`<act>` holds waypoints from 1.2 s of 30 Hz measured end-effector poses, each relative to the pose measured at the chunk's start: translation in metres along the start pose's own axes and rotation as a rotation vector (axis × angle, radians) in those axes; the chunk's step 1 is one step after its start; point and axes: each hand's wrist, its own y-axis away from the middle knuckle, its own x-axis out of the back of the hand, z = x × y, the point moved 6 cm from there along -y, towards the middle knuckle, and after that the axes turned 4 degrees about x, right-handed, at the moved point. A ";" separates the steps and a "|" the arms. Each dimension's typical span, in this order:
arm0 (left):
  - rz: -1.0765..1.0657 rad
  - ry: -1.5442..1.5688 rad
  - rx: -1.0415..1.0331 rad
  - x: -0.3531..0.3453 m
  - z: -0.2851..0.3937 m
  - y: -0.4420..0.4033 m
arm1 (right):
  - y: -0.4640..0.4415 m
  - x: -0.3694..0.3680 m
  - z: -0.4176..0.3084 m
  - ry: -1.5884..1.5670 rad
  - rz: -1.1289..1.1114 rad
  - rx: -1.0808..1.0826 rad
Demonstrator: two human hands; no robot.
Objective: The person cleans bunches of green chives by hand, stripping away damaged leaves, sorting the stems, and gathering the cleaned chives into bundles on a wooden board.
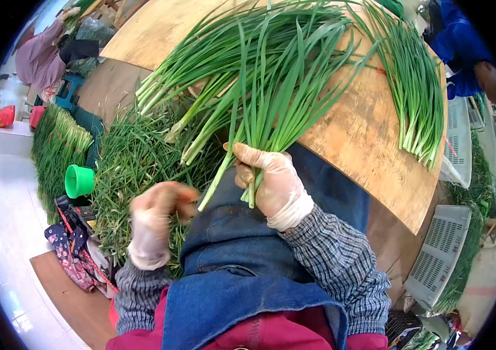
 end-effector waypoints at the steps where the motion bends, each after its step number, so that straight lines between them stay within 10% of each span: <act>1: -0.155 0.017 0.115 -0.024 0.004 -0.006 | 0.002 -0.001 0.001 -0.010 0.005 -0.004; 5: -0.386 0.160 0.268 -0.059 0.000 -0.020 | 0.010 0.005 -0.008 0.108 0.059 0.030; 11: -0.008 -0.425 -0.532 -0.071 0.013 -0.005 | 0.032 0.002 -0.025 0.378 0.215 0.061; 15: -0.283 0.202 0.192 -0.080 0.002 -0.018 | 0.032 0.004 -0.027 0.301 0.177 0.085; 26: 0.055 0.323 -0.246 -0.075 0.001 -0.016 | 0.031 -0.004 -0.027 0.322 0.186 0.119; 36: -0.115 0.327 0.008 -0.083 -0.006 -0.029 | 0.029 0.005 -0.029 0.387 0.314 0.135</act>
